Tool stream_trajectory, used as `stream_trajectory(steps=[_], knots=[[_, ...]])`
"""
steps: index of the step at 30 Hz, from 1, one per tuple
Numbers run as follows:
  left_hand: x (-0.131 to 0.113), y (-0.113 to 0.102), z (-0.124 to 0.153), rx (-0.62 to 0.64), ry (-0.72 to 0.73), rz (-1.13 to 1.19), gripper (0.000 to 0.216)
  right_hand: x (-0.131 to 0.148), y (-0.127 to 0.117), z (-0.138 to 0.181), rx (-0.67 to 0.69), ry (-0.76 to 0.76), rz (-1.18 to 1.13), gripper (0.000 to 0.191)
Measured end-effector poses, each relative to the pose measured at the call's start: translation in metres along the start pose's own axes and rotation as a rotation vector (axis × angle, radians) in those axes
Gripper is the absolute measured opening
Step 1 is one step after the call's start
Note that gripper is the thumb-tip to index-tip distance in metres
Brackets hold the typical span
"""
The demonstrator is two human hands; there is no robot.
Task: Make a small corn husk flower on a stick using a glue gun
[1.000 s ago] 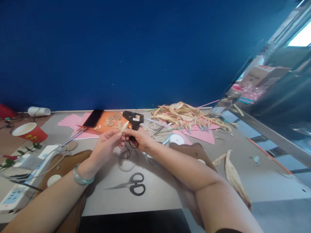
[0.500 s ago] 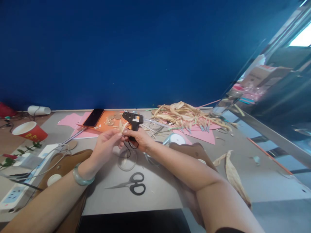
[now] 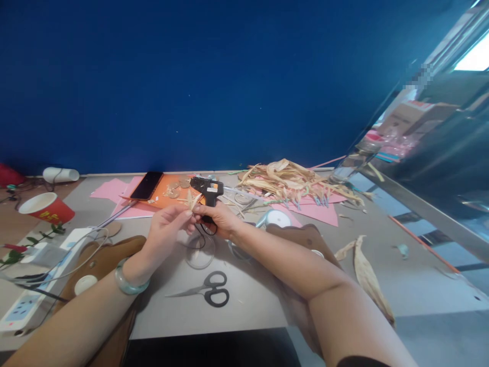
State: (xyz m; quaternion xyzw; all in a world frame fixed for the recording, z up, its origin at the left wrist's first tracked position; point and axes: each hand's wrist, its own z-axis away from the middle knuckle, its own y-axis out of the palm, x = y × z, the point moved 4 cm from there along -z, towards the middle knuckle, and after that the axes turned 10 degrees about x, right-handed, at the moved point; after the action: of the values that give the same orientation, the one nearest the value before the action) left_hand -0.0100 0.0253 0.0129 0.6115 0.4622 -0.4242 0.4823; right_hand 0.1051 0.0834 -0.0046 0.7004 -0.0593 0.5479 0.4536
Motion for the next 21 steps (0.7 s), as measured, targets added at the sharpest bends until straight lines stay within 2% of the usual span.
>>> stream_trajectory(steps=[11, 21], knots=[[-0.0001, 0.0025, 0.0041, -0.016, 0.012, -0.027, 0.02, -0.0029, -0.0055, -0.0013, 0.033, 0.037, 0.01, 0.032], [0.002, 0.0015, 0.005, -0.039, 0.025, -0.045, 0.018, -0.0018, -0.0024, -0.0007, 0.041, 0.037, -0.015, 0.03]])
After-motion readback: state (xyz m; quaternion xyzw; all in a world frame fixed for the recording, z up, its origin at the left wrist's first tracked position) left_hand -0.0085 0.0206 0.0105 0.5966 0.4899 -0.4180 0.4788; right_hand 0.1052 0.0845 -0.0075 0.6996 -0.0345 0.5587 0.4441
